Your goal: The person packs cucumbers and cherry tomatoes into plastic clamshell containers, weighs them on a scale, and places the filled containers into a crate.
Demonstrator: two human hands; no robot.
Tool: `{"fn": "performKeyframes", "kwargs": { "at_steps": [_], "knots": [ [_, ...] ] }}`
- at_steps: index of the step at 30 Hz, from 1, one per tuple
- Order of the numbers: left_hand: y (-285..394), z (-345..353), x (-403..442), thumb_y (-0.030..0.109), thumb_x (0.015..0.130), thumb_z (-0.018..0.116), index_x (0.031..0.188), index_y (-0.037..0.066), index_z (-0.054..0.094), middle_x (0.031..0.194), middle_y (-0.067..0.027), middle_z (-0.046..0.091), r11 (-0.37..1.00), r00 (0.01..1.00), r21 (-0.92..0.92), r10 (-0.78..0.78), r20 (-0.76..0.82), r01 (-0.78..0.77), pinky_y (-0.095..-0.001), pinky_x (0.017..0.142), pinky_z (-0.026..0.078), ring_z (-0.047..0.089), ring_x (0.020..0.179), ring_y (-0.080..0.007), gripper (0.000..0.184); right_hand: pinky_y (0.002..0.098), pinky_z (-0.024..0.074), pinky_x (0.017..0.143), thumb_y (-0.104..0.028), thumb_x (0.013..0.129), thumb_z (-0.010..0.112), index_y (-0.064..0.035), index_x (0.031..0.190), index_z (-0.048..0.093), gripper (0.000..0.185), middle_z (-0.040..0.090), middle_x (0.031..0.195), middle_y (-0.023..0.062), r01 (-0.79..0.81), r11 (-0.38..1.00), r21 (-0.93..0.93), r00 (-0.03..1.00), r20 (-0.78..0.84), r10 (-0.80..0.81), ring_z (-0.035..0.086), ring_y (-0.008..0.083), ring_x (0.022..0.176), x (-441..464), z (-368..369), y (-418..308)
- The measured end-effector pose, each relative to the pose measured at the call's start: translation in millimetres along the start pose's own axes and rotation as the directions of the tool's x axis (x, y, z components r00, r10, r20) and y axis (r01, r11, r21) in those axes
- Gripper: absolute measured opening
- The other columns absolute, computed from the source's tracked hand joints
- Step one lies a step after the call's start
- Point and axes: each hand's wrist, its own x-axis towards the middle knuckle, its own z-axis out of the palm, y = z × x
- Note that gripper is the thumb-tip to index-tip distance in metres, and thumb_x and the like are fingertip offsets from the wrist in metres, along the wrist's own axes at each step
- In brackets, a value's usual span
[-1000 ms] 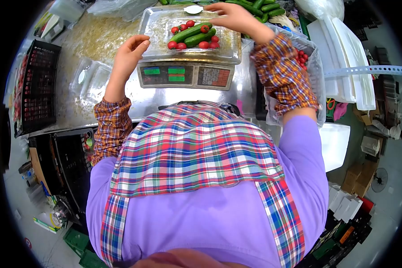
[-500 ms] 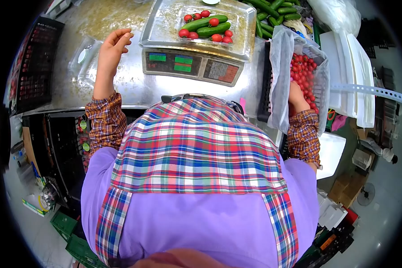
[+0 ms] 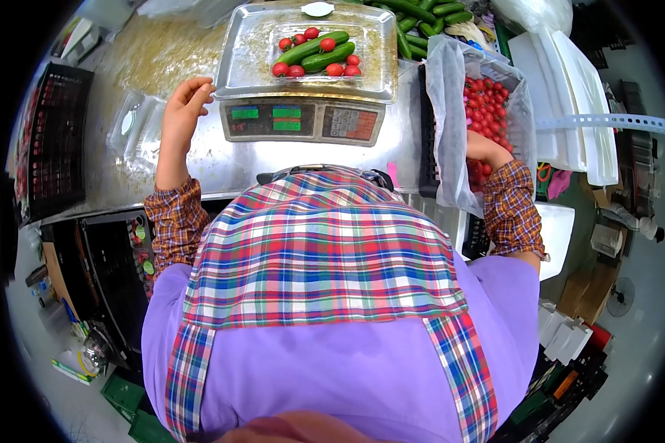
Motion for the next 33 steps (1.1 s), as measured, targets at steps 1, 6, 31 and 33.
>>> {"fn": "performKeyframes", "kwargs": {
  "at_steps": [1, 6, 31, 33],
  "knots": [
    [-0.9, 0.7, -1.2, 0.019, 0.088, 0.058, 0.105, 0.004, 0.061, 0.092, -0.0012, 0.065, 1.0, 1.0, -0.001, -0.012, -0.003, 0.012, -0.0229, 0.066, 0.043, 0.056, 0.081, -0.0086, 0.023, 0.0345, 0.0478, 0.08, -0.017, 0.075, 0.068, -0.0022, 0.106, 0.063, 0.035, 0.066, 0.097, 0.0099, 0.055, 0.99, -0.129, 0.998, 0.021, -0.053, 0.061, 0.0188, 0.087, 2.2, -1.6, 9.2],
    [-6.6, 9.1, -7.3, 0.018, 0.088, 0.058, 0.106, 0.003, 0.061, 0.091, -0.0012, 0.065, 0.999, 0.998, -0.021, -0.048, 0.037, 0.048, -0.0223, 0.066, 0.043, 0.057, 0.079, -0.008, 0.023, 0.0343, 0.0474, 0.08, -0.016, 0.075, 0.068, -0.0015, 0.104, 0.063, 0.033, 0.066, 0.097, 0.0101, 0.11, 0.929, -0.353, 0.99, -0.044, -0.134, 0.061, 0.0183, 0.087, -8.7, 8.5, -4.9],
    [33.3, 91.6, 54.8, 0.014, 0.073, 0.069, 0.089, 0.006, 0.059, 0.086, -0.0082, 0.066, 0.651, 0.842, 0.547, 0.309, 0.443, -0.527, -0.0373, 0.069, 0.046, 0.055, 0.081, -0.0265, 0.02, 0.0209, 0.0508, 0.066, -0.013, 0.091, 0.056, -0.0051, 0.128, 0.048, 0.039, 0.061, 0.1, 0.0057, 0.445, 0.567, 0.693, 0.754, -0.632, 0.18, 0.063, 0.0145, 0.08, -54.0, -14.4, -3.9],
    [36.5, 87.7, 48.8, 0.01, 0.073, 0.069, 0.092, 0.006, 0.057, 0.087, -0.0048, 0.066, 0.759, 0.87, 0.465, 0.268, 0.414, -0.455, -0.0325, 0.067, 0.043, 0.051, 0.074, -0.0194, 0.023, 0.0202, 0.0502, 0.068, -0.014, 0.092, 0.055, -0.0052, 0.128, 0.048, 0.038, 0.06, 0.106, 0.0064, 0.532, 0.466, 0.707, 0.773, -0.63, 0.074, 0.063, 0.0163, 0.087, -52.7, -23.3, -16.5]
  ]
}}
